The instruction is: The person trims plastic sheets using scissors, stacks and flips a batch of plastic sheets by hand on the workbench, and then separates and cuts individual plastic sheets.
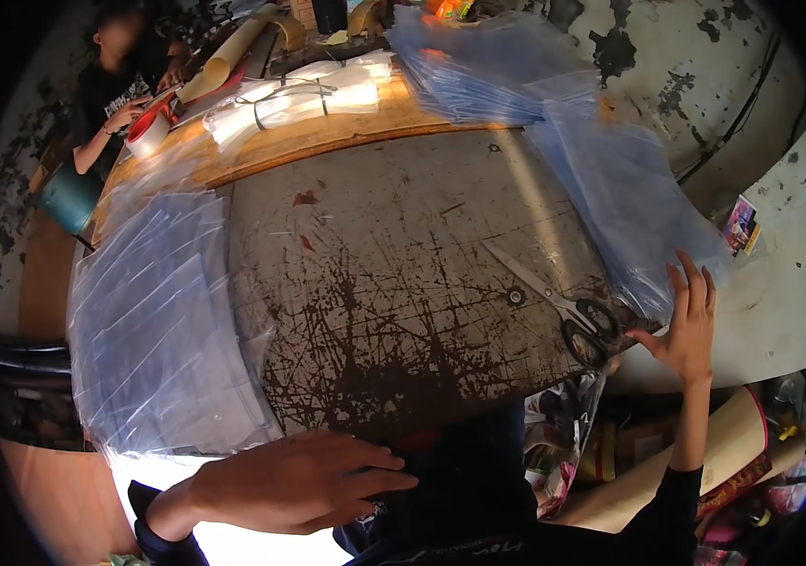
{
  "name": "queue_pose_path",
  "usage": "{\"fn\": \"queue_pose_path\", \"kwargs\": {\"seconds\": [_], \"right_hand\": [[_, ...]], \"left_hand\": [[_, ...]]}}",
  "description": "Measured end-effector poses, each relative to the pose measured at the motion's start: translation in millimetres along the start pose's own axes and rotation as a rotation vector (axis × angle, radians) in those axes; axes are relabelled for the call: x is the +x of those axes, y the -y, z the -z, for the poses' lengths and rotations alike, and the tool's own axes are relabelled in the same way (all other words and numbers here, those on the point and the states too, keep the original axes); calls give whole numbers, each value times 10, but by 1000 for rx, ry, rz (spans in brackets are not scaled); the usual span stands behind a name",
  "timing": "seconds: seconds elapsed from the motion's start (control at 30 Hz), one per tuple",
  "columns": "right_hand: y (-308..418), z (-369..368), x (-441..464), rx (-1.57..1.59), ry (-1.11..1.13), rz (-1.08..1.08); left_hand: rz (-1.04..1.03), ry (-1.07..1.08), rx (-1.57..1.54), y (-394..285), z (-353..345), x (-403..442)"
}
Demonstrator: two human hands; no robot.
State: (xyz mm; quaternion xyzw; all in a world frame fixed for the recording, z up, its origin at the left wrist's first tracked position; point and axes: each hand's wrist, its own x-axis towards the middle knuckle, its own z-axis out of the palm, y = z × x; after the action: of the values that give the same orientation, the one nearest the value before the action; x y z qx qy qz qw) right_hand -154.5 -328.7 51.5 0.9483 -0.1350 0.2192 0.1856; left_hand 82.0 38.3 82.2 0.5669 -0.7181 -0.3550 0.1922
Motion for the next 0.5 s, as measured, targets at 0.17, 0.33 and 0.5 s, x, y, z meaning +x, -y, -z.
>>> {"fn": "queue_pose_path", "kwargs": {"seconds": [0.17, 0.33, 0.5], "right_hand": [[105, -45, -24, -73, 34, -20], [-50, -188, -75, -93, -74, 182], [-210, -259, -95, -225, -132, 284]], "left_hand": [[-77, -100, 8, 58, 227, 303], [-94, -95, -41, 143, 257, 478], [-95, -154, 20, 182, 291, 595]]}}
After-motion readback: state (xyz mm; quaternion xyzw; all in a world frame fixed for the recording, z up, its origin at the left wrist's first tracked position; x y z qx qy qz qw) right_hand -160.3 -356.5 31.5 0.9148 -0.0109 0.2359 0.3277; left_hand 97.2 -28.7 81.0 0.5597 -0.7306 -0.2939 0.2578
